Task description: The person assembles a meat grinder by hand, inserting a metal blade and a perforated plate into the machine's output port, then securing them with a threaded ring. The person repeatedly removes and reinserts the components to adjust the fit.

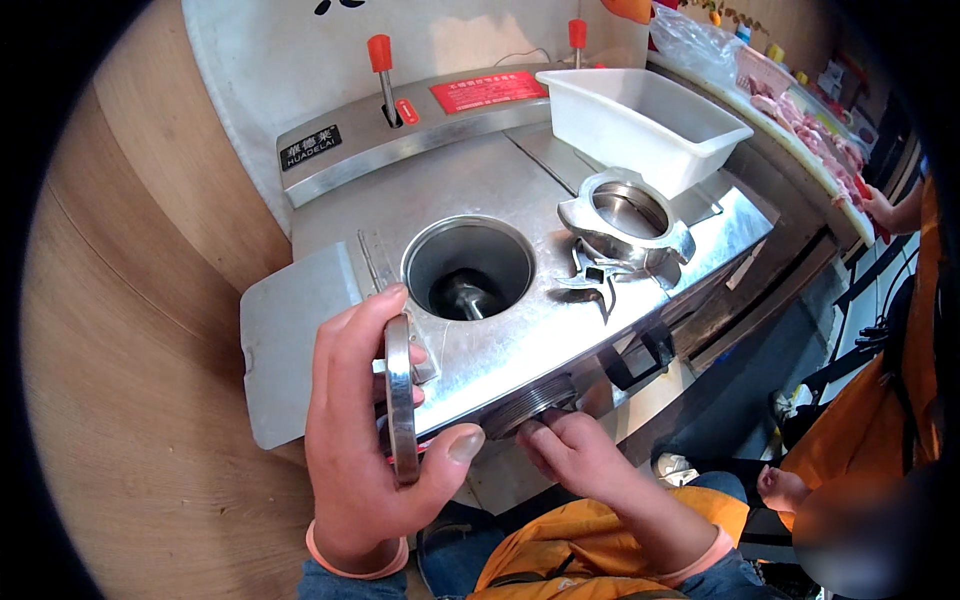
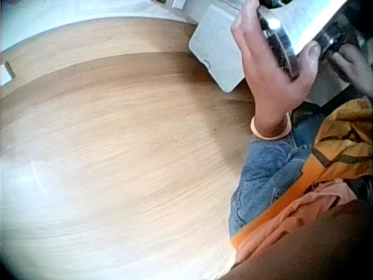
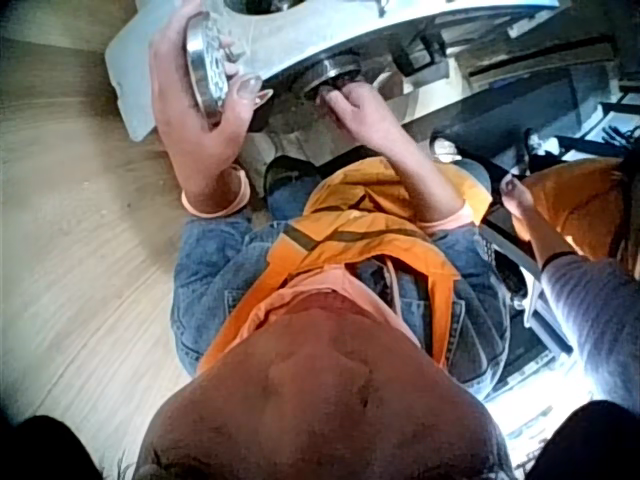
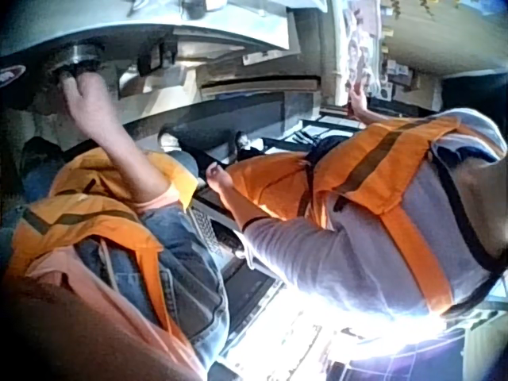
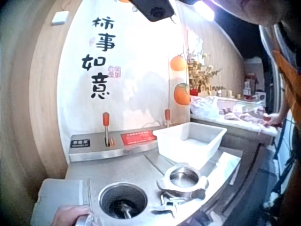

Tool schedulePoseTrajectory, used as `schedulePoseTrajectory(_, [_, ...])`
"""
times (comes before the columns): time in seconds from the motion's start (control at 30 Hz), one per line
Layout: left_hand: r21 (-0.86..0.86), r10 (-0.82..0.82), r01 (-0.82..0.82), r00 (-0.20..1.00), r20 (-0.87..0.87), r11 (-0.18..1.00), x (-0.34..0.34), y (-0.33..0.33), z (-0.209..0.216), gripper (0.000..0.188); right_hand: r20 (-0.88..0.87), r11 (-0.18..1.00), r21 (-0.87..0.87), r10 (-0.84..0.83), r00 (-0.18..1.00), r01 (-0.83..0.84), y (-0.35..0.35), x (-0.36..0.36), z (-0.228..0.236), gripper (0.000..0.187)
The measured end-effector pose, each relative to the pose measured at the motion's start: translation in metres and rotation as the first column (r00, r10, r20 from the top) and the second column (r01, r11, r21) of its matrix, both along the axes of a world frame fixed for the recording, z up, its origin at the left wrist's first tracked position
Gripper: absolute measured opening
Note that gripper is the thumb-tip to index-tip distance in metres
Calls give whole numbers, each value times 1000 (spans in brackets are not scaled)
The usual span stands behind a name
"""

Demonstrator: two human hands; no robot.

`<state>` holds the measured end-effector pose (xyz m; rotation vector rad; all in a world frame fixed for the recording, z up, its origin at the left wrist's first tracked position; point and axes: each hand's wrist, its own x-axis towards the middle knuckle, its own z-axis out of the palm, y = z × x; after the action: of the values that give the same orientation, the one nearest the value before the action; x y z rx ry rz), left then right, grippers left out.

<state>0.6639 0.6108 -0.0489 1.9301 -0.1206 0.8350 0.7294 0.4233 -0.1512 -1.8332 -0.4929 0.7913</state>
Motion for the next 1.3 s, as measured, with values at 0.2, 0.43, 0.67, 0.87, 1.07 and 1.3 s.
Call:
schedulePoseTrajectory(0.2, [18, -6, 6, 1000, 13, 1000, 1, 0, -2, 69, -713, 808, 371, -69, 698, 458, 12, -6, -6, 24])
schedulePoseTrajectory(0.43, [17, -4, 4, 1000, 7, 1000, 0, 1, -2, 70, -362, 869, 323, -253, 897, 375, 20, -10, -8, 23])
schedulePoseTrajectory(0.67, [26, 13, -13, 1000, -2, 1000, 0, 0, -1, 71, 689, 952, -254, 53, 723, 172, 16, -10, 3, 23])
schedulePoseTrajectory(0.87, [-12, 39, -39, 999, -29, 999, 1, -5, -1, 70, -460, 881, 331, -163, 873, 339, 15, -3, 1, 22])
schedulePoseTrajectory(1.07, [-45, 64, -67, 997, -53, 997, -1, -7, -1, 65, -823, 680, 425, 15, 568, 598, 18, -13, -10, 22])
schedulePoseTrajectory(1.3, [66, 37, -38, 999, 26, 997, -2, -9, 2, 56, -615, 915, 264, -84, 784, 305, 0, 0, 2, 42])
